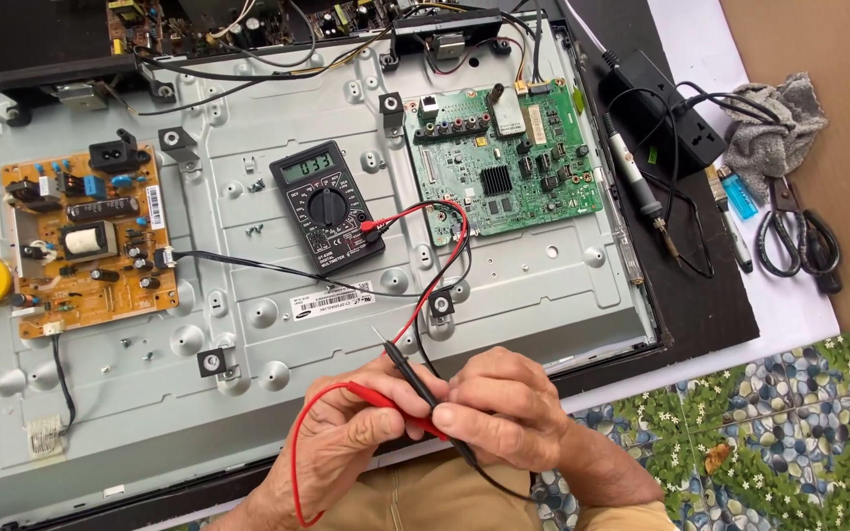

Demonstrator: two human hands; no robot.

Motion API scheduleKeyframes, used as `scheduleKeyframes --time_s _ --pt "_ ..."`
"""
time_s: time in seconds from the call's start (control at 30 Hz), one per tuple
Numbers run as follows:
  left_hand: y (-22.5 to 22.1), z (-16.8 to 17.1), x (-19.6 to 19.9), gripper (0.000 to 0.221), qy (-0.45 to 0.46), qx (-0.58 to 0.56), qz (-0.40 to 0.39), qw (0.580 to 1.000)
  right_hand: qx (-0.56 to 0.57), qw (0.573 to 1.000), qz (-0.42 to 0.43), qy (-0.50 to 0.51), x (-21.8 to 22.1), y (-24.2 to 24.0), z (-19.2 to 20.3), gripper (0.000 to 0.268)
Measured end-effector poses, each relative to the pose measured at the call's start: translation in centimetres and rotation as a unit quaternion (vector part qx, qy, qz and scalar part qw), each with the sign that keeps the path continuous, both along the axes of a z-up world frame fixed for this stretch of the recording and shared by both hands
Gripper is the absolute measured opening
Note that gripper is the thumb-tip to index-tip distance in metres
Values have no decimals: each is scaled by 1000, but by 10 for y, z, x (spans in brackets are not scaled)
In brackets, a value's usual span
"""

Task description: Using a digital multimeter to test voltage or continuity at various points on a television's internal circuit boards.

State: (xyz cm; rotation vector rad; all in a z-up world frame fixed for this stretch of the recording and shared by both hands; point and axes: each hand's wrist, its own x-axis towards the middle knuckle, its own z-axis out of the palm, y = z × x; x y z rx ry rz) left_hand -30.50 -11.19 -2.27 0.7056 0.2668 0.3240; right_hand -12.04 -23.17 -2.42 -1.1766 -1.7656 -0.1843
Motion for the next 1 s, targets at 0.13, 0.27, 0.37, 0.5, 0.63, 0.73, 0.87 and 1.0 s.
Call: scheduleKeyframes --time_s 0.13,0.27,0.37,0.5,0.63,0.73,0.87,1.0 --pt "4 -11 0 17 -35 21 47 998 28 997 -1 -73 27 2 -13 14" --pt "9 -15 1 18 -40 27 41 998 41 910 -338 -235 159 -34 -60 35" --pt "9 -19 0 21 -7 43 53 998 -52 944 -313 -91 232 25 -29 18" --pt "9 -20 -2 21 1 45 69 997 -206 892 -366 -165 303 62 -75 28" --pt "11 -24 -7 18 27 48 74 996 -287 854 -384 -203 319 81 -92 38" --pt "13 -24 -7 19 26 57 80 995 -315 852 -380 -178 334 86 -96 40" --pt "12 -27 -5 25 42 56 74 995 -325 833 -381 -236 348 95 -100 47" --pt "10 -32 -4 18 52 41 70 995 -329 833 -376 -236 352 104 -98 35"
